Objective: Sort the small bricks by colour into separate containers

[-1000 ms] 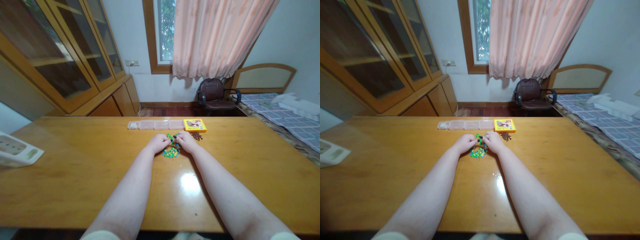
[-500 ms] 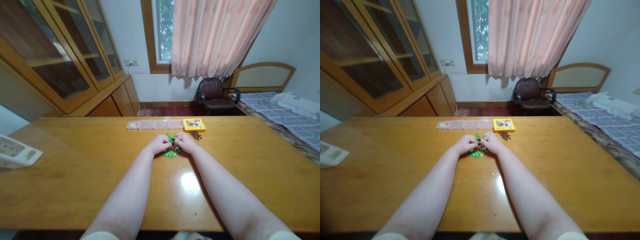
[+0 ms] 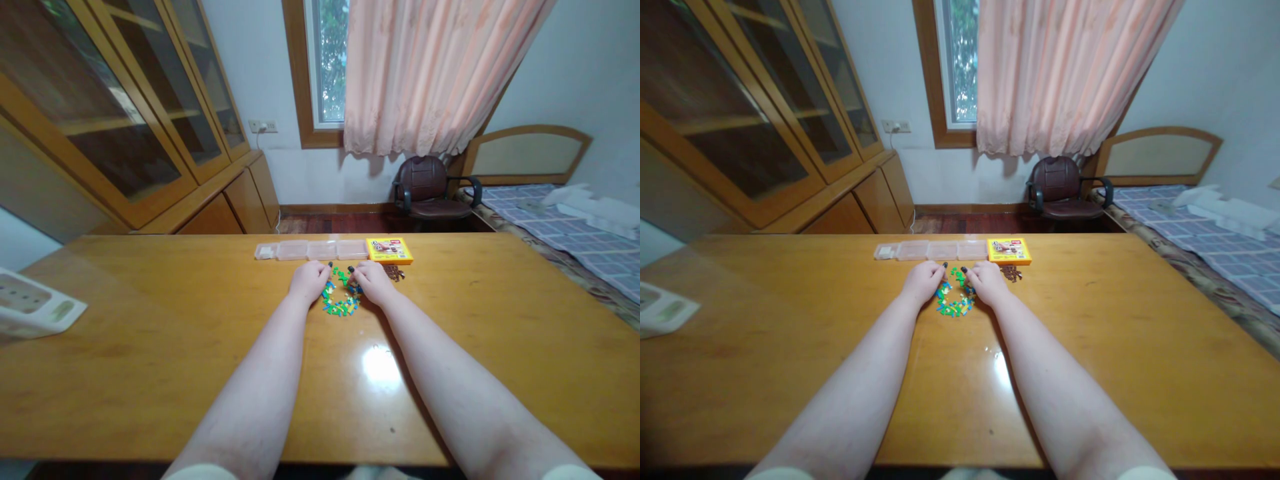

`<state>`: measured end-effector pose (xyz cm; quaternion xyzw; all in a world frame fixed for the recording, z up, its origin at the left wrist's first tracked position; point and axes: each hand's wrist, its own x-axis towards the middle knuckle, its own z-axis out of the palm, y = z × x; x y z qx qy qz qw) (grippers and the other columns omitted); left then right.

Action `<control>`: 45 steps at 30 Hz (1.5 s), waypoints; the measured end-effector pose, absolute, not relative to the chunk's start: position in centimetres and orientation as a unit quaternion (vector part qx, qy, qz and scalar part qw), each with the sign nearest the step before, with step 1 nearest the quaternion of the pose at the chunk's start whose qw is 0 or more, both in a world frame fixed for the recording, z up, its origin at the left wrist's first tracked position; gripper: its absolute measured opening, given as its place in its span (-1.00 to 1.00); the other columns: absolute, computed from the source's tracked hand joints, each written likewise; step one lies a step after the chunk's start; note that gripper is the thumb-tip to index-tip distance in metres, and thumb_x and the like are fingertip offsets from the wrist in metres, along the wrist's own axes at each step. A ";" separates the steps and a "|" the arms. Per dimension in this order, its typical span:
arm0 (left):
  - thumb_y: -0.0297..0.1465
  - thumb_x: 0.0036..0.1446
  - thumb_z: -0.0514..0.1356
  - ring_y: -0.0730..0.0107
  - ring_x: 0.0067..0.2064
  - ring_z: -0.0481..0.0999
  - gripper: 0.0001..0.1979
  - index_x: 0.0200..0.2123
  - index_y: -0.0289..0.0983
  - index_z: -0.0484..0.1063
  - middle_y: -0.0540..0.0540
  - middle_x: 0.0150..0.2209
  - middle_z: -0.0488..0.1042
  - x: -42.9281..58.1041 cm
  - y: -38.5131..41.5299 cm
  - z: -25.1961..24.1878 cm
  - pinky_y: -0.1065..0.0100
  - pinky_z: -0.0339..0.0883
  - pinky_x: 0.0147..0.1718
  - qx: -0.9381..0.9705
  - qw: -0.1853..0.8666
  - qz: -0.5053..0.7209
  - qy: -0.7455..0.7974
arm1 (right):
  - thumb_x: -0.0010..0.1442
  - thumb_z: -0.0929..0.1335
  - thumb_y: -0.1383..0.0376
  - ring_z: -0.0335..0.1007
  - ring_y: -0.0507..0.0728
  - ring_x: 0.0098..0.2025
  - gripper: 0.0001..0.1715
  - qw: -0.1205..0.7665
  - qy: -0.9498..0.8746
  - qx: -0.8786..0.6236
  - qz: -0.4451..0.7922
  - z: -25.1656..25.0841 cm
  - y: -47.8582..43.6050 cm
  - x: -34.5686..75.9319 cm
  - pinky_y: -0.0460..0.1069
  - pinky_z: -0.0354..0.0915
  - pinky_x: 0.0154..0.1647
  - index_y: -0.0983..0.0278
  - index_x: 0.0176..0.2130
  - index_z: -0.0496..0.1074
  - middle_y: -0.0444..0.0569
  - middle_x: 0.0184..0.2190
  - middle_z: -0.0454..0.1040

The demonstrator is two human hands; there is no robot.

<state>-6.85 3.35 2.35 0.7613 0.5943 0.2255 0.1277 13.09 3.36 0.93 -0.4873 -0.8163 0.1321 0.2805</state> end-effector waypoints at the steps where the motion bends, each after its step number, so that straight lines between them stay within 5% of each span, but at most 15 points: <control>1: -0.21 0.20 -0.08 0.33 -0.32 0.42 -0.54 -0.49 -0.27 0.53 -0.12 -0.38 0.51 -6.9 3.4 2.3 0.37 0.14 -0.37 0.748 0.123 0.228 0.611 | 0.30 0.15 0.25 0.28 0.07 -0.38 -0.49 0.277 -0.816 -0.490 0.130 0.9 3.4 13.1 -0.05 0.10 -0.26 0.26 -0.46 0.58 -0.05 -0.50 0.41; 9: -0.04 0.18 -0.11 0.33 -0.48 0.37 -0.41 -0.60 -0.27 0.49 -0.12 -0.56 0.48 -7.2 3.5 2.2 0.36 0.03 -0.49 0.749 0.142 0.167 0.625 | 0.31 0.17 0.23 0.26 0.07 -0.34 -0.54 0.252 -0.836 -0.471 0.129 1.3 3.1 13.0 -0.06 0.09 -0.26 0.27 -0.37 0.57 -0.04 -0.46 0.42; 21: -0.21 0.17 -0.01 0.36 -0.34 0.40 -0.60 -0.41 -0.25 0.57 -0.10 -0.41 0.48 -6.8 3.2 2.4 0.39 0.13 -0.38 0.817 0.152 0.199 0.519 | 0.31 0.17 0.26 0.25 0.07 -0.31 -0.58 0.226 -0.826 -0.505 0.105 1.9 2.9 12.6 -0.05 0.06 -0.25 0.29 -0.37 0.54 -0.04 -0.42 0.42; 39: -0.18 0.19 -0.06 0.35 -0.40 0.37 -0.52 -0.56 -0.28 0.50 -0.13 -0.46 0.49 -6.8 3.2 2.6 0.37 0.07 -0.43 0.784 0.121 0.194 0.577 | 0.29 0.20 0.23 0.24 0.07 -0.34 -0.58 0.232 -0.847 -0.468 0.101 1.8 2.9 12.7 -0.04 0.09 -0.25 0.31 -0.46 0.49 -0.04 -0.47 0.39; 45: -0.12 0.20 -0.10 0.34 -0.47 0.38 -0.46 -0.56 -0.29 0.50 -0.14 -0.53 0.49 -6.8 3.3 2.5 0.36 0.04 -0.48 0.744 0.139 0.187 0.627 | 0.25 0.25 0.22 0.21 0.12 -0.17 -0.72 0.202 -0.883 -0.399 0.145 1.9 2.5 12.2 0.03 0.07 -0.09 0.17 -0.18 0.53 -0.02 -0.25 0.41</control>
